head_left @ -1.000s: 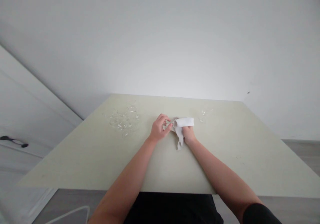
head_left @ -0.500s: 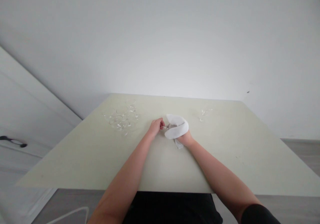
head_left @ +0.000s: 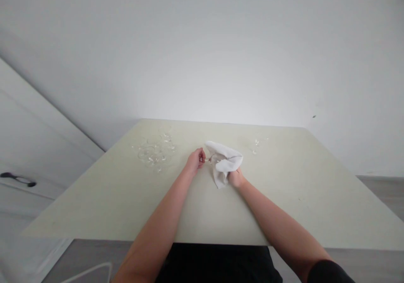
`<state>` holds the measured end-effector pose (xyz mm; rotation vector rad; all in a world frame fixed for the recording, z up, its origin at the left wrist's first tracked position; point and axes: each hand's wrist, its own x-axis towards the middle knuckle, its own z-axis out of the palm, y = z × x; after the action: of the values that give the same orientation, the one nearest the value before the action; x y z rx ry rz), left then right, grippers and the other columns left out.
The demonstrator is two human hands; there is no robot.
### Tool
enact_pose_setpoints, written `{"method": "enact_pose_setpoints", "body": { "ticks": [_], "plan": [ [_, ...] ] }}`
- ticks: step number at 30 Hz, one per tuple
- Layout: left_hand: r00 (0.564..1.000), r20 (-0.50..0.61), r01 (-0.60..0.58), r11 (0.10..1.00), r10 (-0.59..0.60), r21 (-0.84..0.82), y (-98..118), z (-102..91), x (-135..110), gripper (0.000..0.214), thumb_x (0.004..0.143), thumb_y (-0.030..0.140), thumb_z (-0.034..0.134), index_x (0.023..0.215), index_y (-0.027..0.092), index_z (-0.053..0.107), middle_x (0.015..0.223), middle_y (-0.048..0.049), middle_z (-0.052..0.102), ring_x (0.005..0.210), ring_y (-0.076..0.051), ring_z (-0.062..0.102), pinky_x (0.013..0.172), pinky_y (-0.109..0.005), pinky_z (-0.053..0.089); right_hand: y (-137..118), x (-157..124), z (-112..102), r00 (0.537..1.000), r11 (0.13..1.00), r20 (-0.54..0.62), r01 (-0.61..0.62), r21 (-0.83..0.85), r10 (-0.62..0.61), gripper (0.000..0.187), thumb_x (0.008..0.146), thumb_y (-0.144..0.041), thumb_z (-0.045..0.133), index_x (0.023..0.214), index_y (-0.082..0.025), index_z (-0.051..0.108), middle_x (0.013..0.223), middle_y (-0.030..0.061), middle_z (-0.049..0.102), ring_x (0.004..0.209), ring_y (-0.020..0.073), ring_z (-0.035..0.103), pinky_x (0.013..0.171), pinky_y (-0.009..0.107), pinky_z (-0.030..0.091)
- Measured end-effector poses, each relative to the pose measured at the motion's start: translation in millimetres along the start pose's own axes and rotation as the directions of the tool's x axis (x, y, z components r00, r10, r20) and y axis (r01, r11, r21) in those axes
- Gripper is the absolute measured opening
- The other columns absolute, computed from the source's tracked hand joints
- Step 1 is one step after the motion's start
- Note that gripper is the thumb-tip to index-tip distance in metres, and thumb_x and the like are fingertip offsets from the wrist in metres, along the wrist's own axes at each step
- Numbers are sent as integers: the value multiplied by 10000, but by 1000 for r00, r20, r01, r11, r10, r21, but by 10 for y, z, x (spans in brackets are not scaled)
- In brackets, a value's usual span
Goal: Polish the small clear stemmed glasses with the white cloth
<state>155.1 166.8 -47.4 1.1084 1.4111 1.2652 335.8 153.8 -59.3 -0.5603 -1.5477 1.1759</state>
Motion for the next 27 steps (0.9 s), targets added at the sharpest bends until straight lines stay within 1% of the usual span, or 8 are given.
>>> {"method": "enact_pose_setpoints", "body": {
  "ticks": [2, 4, 6, 8, 13, 20, 24, 27],
  "plan": [
    [997, -4, 74, 995, -75, -69, 22, -7, -14, 447, 817, 573, 454, 557, 210, 433, 471, 11, 403, 385, -96, 320, 400, -234, 183, -37, 26, 14, 999, 999, 3, -49, -12, 49, 495, 833, -607, 633, 1156, -238, 702, 1134, 78, 743, 1139, 279, 665, 1115, 460, 450],
    [993, -5, 120, 985, -122, -124, 42, -12, -29, 413, 800, 533, 485, 557, 202, 444, 486, 13, 420, 390, -88, 323, 408, -228, 163, -71, 53, 14, 994, 996, 75, -82, -19, 83, 456, 798, -559, 687, 1121, -239, 720, 1105, 62, 754, 1106, 274, 680, 1061, 438, 497],
    [991, -8, 129, 984, -131, -123, 60, -14, -43, 398, 793, 507, 493, 549, 194, 454, 481, 18, 420, 386, -79, 305, 415, -226, 150, -68, 74, 2, 980, 994, 167, -109, -26, 111, 416, 756, -506, 733, 1069, -232, 743, 1074, 43, 765, 1048, 270, 701, 991, 409, 542],
    [994, -5, 108, 990, -109, -91, 76, -15, -55, 412, 794, 504, 496, 532, 189, 458, 460, 24, 399, 378, -69, 275, 419, -227, 147, -27, 87, -18, 973, 991, 190, -124, -58, 132, 380, 725, -450, 757, 1031, -226, 756, 1031, 22, 777, 998, 260, 714, 956, 387, 557],
    [999, 33, 29, 999, -28, -29, 98, -11, -73, 416, 787, 512, 519, 536, 181, 488, 463, 25, 413, 379, -62, 272, 429, -234, 162, 84, 93, -73, 986, 978, 108, -109, -178, 130, 409, 730, -358, 755, 1131, -277, 743, 1058, -7, 781, 1009, 245, 715, 1000, 386, 534],
    [996, 35, -78, 997, 77, 27, 72, -1, -65, 379, 780, 490, 500, 548, 192, 490, 473, 29, 418, 409, -83, 319, 437, -241, 223, 239, 67, -120, 993, 971, 2, -117, -208, 120, 386, 746, -417, 728, 1114, -302, 748, 1201, -12, 742, 1161, 247, 668, 1125, 433, 447],
    [991, 18, -137, 989, 136, 62, 74, 2, -68, 369, 789, 471, 485, 541, 198, 481, 470, 27, 415, 428, -96, 346, 450, -247, 256, 365, 46, -145, 981, 968, -43, -192, -158, 188, 429, 640, -481, 810, 1013, -271, 770, 1093, 28, 776, 1082, 281, 699, 1087, 482, 476],
    [989, 20, -151, 985, 150, 84, 87, 9, -82, 363, 795, 466, 478, 543, 204, 479, 460, 28, 398, 441, -107, 361, 459, -252, 269, 422, 40, -160, 977, 973, -68, -207, -105, 201, 491, 563, -519, 853, 967, -251, 773, 1047, 50, 784, 1035, 299, 712, 1075, 511, 477]
  ]
}}
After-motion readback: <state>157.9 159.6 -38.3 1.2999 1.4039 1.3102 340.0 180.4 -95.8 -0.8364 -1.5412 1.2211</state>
